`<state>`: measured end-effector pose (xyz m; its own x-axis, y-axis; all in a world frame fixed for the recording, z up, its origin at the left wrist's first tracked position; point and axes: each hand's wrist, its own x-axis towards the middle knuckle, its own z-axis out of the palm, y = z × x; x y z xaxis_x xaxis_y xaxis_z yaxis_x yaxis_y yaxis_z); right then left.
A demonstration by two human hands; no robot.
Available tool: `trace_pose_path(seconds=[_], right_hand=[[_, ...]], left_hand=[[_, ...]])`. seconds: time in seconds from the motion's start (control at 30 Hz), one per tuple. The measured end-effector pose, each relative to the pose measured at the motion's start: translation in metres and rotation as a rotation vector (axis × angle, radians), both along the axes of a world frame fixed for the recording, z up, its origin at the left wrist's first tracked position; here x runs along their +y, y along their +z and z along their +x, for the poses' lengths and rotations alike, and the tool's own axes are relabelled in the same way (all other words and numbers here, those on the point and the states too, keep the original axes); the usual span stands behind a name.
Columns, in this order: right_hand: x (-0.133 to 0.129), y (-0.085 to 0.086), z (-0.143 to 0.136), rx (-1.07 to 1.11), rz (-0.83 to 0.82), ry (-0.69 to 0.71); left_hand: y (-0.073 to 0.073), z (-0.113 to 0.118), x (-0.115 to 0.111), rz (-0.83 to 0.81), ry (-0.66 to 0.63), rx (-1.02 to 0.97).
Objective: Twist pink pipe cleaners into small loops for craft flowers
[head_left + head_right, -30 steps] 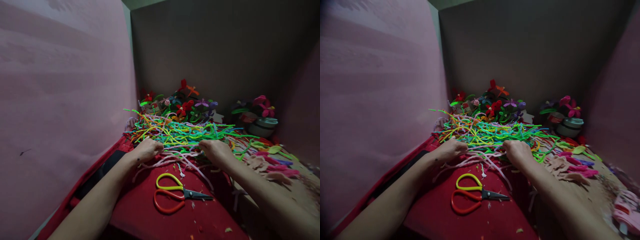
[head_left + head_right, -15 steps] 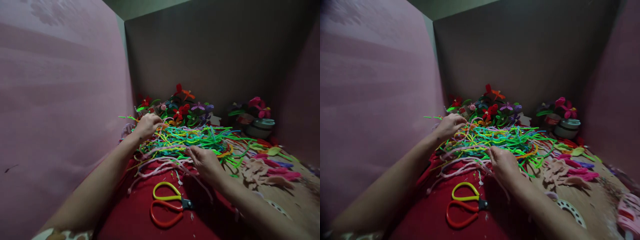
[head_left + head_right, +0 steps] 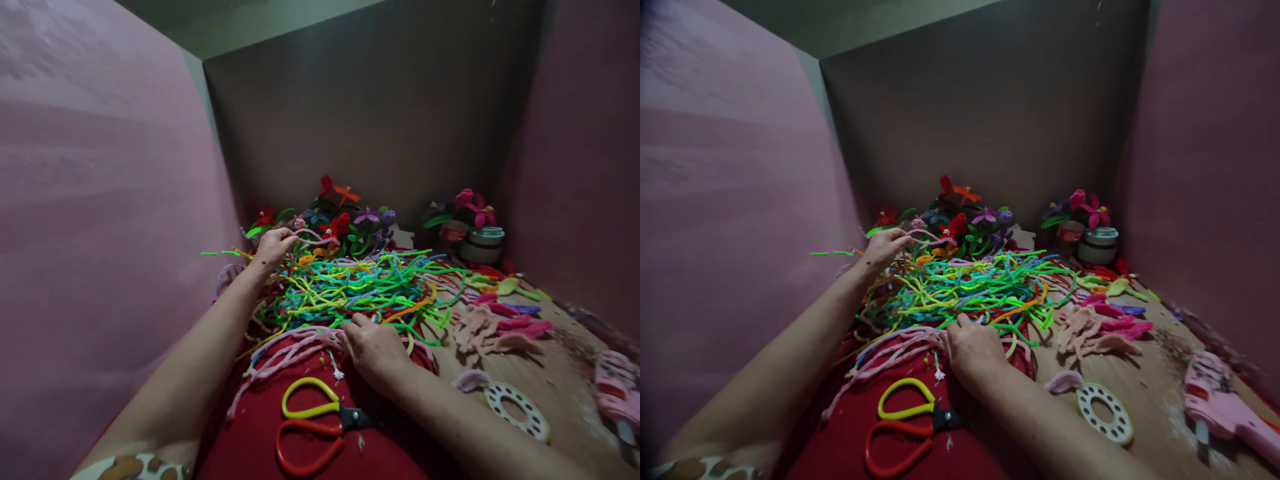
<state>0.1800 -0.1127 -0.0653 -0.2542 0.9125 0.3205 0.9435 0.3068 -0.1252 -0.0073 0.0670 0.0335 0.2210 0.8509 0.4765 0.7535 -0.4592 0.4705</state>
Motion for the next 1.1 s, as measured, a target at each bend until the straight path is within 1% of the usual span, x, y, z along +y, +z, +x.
trace_pose_path(seconds=[0.13,0.2,0.27,0.33,0.37,0.43,0.5,0.53,0.57,0.63,0.7,0.73,0.8,0.87,0.9,1.0,1.07,1.1], right_hand=[[-0.001,0.002,0.000,0.014,0.006,0.001],[-0.001,0.003,0.001,0.058,0.056,0.002],[-0.001,0.005,0.003,0.133,0.141,0.005],[-0.002,0.008,0.005,0.222,0.228,0.014],[-0.003,0.010,0.006,0.265,0.260,0.024],[-0.005,0.012,0.006,0.329,0.295,0.058],[-0.008,0.014,0.006,0.355,0.314,0.091],[-0.010,0.015,0.006,0.354,0.325,0.100],[-0.011,0.017,0.007,0.350,0.342,0.104],[-0.015,0.022,0.010,0.337,0.410,0.094],[-0.018,0.030,0.015,0.308,0.555,0.070],[-0.018,0.035,0.019,0.282,0.652,0.060],[-0.019,0.042,0.025,0.217,0.832,0.059],[-0.017,0.046,0.030,0.154,0.885,0.080],[-0.015,0.045,0.031,0.135,0.878,0.090],[-0.011,0.040,0.030,0.124,0.777,0.142],[-0.011,0.036,0.028,0.120,0.698,0.174],[-0.012,0.036,0.026,0.112,0.660,0.169]], left_hand=[[0.018,-0.002,-0.016,-0.008,-0.124,-0.024],[0.024,0.002,-0.024,0.021,-0.190,-0.045],[0.027,0.007,-0.030,0.064,-0.299,-0.120],[0.028,0.013,-0.034,0.083,-0.409,-0.272],[0.028,0.016,-0.034,0.078,-0.441,-0.370],[0.028,0.020,-0.033,0.065,-0.445,-0.573],[0.030,0.023,-0.034,0.092,-0.414,-0.713],[0.032,0.025,-0.036,0.109,-0.399,-0.726],[0.033,0.027,-0.039,0.129,-0.383,-0.700],[0.034,0.032,-0.054,0.146,-0.367,-0.537],[0.031,0.038,-0.077,0.133,-0.369,-0.325],[0.028,0.040,-0.091,0.062,-0.392,-0.240],[0.020,0.044,-0.117,-0.069,-0.401,-0.191],[0.012,0.045,-0.140,-0.218,-0.407,-0.214],[0.008,0.045,-0.149,-0.306,-0.418,-0.241],[0.001,0.043,-0.168,-0.562,-0.475,-0.364],[-0.001,0.042,-0.177,-0.676,-0.514,-0.401],[0.000,0.042,-0.181,-0.705,-0.528,-0.382]])
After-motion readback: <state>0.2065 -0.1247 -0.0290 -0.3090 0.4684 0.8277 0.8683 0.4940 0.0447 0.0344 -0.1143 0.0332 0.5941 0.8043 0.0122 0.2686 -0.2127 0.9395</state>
